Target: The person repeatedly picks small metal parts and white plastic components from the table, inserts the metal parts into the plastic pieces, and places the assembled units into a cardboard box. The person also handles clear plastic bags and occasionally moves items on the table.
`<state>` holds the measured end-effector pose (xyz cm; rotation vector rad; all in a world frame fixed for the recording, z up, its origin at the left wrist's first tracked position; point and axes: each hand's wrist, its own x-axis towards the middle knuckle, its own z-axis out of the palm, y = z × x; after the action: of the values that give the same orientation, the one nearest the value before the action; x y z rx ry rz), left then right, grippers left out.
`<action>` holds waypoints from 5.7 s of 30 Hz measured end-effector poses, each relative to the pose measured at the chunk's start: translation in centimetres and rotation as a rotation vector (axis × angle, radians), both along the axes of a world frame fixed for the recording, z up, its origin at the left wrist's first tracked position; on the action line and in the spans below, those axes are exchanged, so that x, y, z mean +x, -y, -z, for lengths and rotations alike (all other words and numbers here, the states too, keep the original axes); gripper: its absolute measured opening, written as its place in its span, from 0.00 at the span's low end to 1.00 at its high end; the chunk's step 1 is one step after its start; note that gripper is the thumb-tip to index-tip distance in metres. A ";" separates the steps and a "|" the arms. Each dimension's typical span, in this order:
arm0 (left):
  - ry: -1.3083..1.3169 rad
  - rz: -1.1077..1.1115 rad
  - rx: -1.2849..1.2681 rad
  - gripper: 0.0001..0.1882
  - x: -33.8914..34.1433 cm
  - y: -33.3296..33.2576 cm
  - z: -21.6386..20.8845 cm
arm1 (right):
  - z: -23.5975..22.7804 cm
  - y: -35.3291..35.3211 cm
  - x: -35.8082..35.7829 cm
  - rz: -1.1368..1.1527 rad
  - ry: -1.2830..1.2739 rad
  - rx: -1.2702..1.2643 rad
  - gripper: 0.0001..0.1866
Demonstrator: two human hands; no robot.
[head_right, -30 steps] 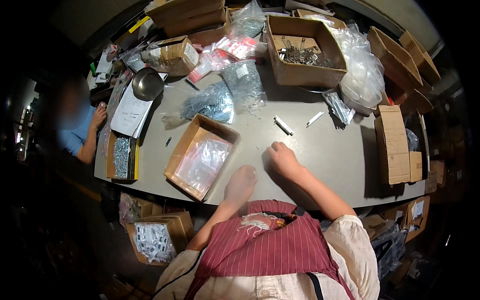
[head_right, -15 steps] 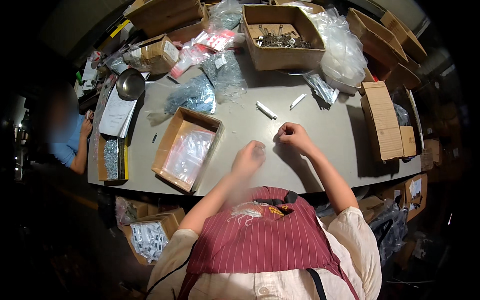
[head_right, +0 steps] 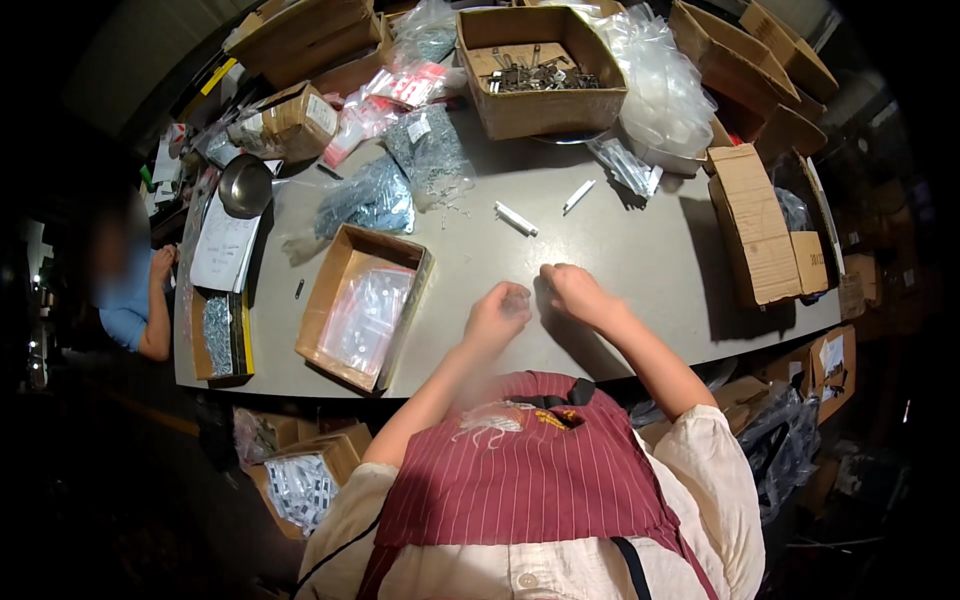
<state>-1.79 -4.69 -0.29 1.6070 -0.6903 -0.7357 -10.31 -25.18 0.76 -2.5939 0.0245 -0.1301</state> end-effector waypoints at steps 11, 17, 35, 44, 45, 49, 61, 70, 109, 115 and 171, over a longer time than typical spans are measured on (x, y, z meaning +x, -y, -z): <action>0.088 -0.038 0.008 0.16 -0.9 -0.8 -0.8 | 1.7 -1.4 -0.9 0.056 -0.132 -0.266 0.11; 0.222 -0.074 -0.055 0.16 -0.9 -0.6 0.1 | -9.3 -3.6 -0.1 0.001 -0.135 0.542 0.10; 0.029 -0.046 -0.034 0.16 -0.9 -1.0 -1.4 | 2.1 1.4 14.2 0.059 0.307 -0.410 0.07; 0.054 -0.069 0.018 0.17 -0.7 -0.6 -0.9 | -0.1 2.1 10.7 0.147 0.149 -0.162 0.21; 0.053 -0.050 0.030 0.17 -0.6 -0.6 -0.9 | 0.3 2.5 9.8 0.131 0.044 -0.147 0.21; 0.053 -0.056 0.016 0.17 -0.5 -0.5 0.5 | 0.4 4.7 7.4 0.335 -0.102 0.080 0.22; 0.159 -0.163 0.126 0.16 -0.6 0.5 -1.3 | -1.0 15.8 10.9 0.818 -0.192 0.074 0.17; 0.038 -0.111 0.058 0.16 -0.8 -0.7 -1.2 | -1.1 11.8 8.7 0.530 -0.094 0.054 0.20; -0.110 -0.249 -0.349 0.08 -0.7 -2.5 -14.8 | -16.8 -5.1 -2.4 0.080 0.431 0.542 0.06; 0.791 -0.339 -0.231 0.03 -1.5 -2.8 -15.3 | -15.6 -7.7 -2.2 0.037 0.444 0.459 0.16; 0.046 -1.194 1.455 0.44 -3.2 -56.2 3.2 | -2.7 -17.5 17.3 -0.266 -0.082 -0.018 0.13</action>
<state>-5.00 51.50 -3.50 2.7917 1.0963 -0.1739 6.95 -7.66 3.44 -2.5905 -0.2924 0.0727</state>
